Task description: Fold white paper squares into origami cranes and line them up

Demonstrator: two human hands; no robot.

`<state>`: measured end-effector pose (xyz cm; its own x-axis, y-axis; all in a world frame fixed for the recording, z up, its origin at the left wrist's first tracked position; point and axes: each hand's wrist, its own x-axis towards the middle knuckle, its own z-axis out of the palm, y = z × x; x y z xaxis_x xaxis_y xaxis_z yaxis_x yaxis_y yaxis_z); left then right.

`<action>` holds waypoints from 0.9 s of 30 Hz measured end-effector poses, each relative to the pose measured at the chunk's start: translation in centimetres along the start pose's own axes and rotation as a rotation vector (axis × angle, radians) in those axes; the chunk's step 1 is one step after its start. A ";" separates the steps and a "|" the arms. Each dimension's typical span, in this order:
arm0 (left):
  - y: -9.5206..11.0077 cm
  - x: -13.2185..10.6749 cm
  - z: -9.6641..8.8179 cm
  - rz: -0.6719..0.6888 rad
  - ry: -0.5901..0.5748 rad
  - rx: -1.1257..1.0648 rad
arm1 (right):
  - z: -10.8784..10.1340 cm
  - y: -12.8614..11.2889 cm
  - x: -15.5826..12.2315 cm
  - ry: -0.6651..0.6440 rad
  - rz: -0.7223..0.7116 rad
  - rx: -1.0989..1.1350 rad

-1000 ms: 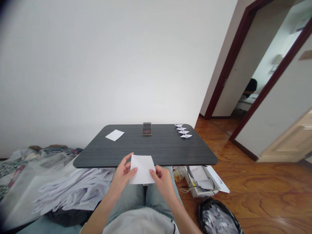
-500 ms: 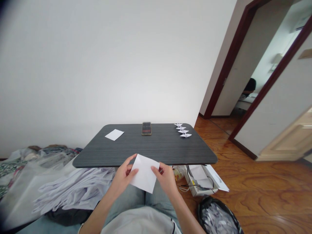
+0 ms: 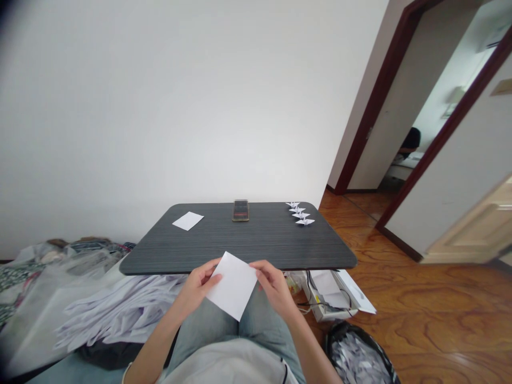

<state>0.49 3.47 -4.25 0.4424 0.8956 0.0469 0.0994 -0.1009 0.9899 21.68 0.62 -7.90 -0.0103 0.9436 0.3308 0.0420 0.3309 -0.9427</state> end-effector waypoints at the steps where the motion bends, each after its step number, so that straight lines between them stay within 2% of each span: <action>1: 0.0 0.0 0.0 -0.004 0.002 -0.011 | -0.2 -0.2 -0.1 -0.040 -0.038 -0.033; 5: -0.2 0.0 -0.1 -0.013 -0.025 -0.035 | -0.9 -0.8 -0.3 -0.205 -0.127 -0.111; 11: -0.8 0.1 -0.1 -0.006 -0.007 -0.039 | -0.9 -1.2 -0.3 -0.282 -0.225 -0.274; 13: -0.8 0.1 0.0 -0.020 -0.008 -0.054 | -0.7 -1.1 -0.2 -0.271 -0.237 -0.281; 17: -0.3 -0.3 -0.3 0.008 -0.010 -0.051 | -0.5 -0.7 -0.2 -0.165 -0.225 -0.252; 20: 0.3 -0.8 -0.9 0.135 -0.141 0.036 | -0.6 -0.6 -0.2 -0.101 -0.212 -0.213; 22: 0.6 -1.1 -1.3 0.177 -0.161 0.113 | -0.6 -0.6 -0.2 -0.081 -0.213 -0.187; 27: 0.6 -1.1 -1.4 0.259 -0.061 0.133 | -0.5 -0.5 -0.3 -0.091 -0.201 -0.144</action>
<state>-1.20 3.04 -3.54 0.5203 0.8056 0.2834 0.0902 -0.3819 0.9198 22.13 0.21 -7.47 -0.1219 0.8577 0.4995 0.1721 0.5139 -0.8404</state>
